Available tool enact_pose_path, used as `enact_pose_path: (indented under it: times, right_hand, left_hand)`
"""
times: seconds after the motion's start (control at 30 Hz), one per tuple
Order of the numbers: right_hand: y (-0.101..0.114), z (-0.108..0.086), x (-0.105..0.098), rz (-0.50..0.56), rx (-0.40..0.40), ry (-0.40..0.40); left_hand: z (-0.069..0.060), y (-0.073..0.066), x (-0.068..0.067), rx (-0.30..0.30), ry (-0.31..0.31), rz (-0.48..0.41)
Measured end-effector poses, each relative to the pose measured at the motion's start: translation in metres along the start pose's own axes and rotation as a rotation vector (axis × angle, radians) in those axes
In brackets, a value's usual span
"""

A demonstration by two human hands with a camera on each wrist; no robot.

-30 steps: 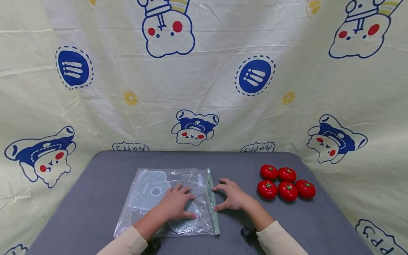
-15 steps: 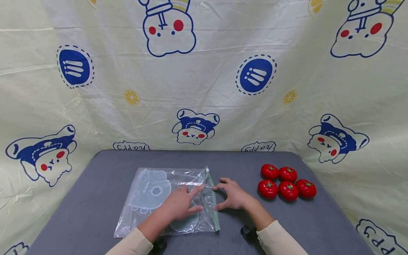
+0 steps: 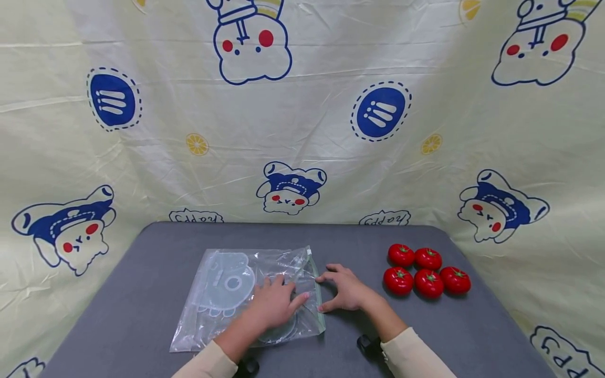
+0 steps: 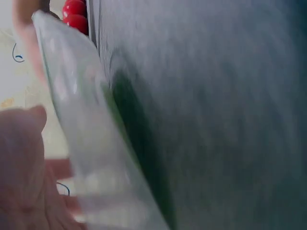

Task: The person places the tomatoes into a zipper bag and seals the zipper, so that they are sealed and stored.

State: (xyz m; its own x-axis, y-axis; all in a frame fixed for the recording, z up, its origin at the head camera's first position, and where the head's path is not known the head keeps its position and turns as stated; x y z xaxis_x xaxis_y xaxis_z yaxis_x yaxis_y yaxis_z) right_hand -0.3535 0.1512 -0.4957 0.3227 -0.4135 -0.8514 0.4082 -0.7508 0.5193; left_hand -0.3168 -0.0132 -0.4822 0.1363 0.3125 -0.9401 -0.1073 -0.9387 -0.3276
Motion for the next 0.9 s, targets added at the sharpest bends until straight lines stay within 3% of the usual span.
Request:
enact_pose_path:
  times: [0.23, 0.37, 0.43, 0.5, 0.63, 0.73, 0.9]
  right_hand:
    - [0.001, 0.000, 0.000, 0.001, -0.013, 0.000]
    - [0.001, 0.000, -0.001, 0.011, -0.008, -0.003]
    - [0.001, 0.000, 0.000, 0.018, -0.005, 0.000]
    - [0.001, 0.000, 0.000, 0.020, -0.004, 0.002]
    - [0.000, 0.000, 0.001, 0.019, -0.006, 0.004]
    - [0.000, 0.000, 0.001, 0.014, -0.012, 0.002]
    - [0.000, 0.000, 0.000, 0.012, -0.011, 0.000]
  left_hand:
    - [0.003, -0.003, -0.003, -0.180, -0.126, 0.002]
    - [0.001, -0.008, -0.001, -0.239, -0.068, 0.041]
    - [-0.002, -0.009, 0.004, -0.264, -0.004, 0.047]
    - [-0.005, -0.010, 0.008, -0.282, 0.056, 0.042]
    - [-0.008, -0.009, 0.013, -0.307, 0.118, 0.025]
    - [-0.008, -0.009, 0.014, -0.303, 0.107, 0.002]
    - [-0.012, -0.012, 0.010, -0.274, 0.029, -0.034]
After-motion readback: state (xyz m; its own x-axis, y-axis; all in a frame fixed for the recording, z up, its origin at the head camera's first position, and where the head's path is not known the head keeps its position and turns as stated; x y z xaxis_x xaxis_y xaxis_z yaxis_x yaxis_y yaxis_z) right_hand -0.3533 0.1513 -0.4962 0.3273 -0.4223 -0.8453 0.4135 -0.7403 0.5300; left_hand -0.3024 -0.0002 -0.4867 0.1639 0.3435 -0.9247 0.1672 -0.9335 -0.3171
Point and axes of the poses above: each hand's wrist, its own z-axis towards the middle knuckle, its own x-axis out of the palm, y = z × x, the point moved 9 cm from there along z, towards the middle knuckle, and after that the axes turned 11 degrees about -x, right-handed, at the moved point
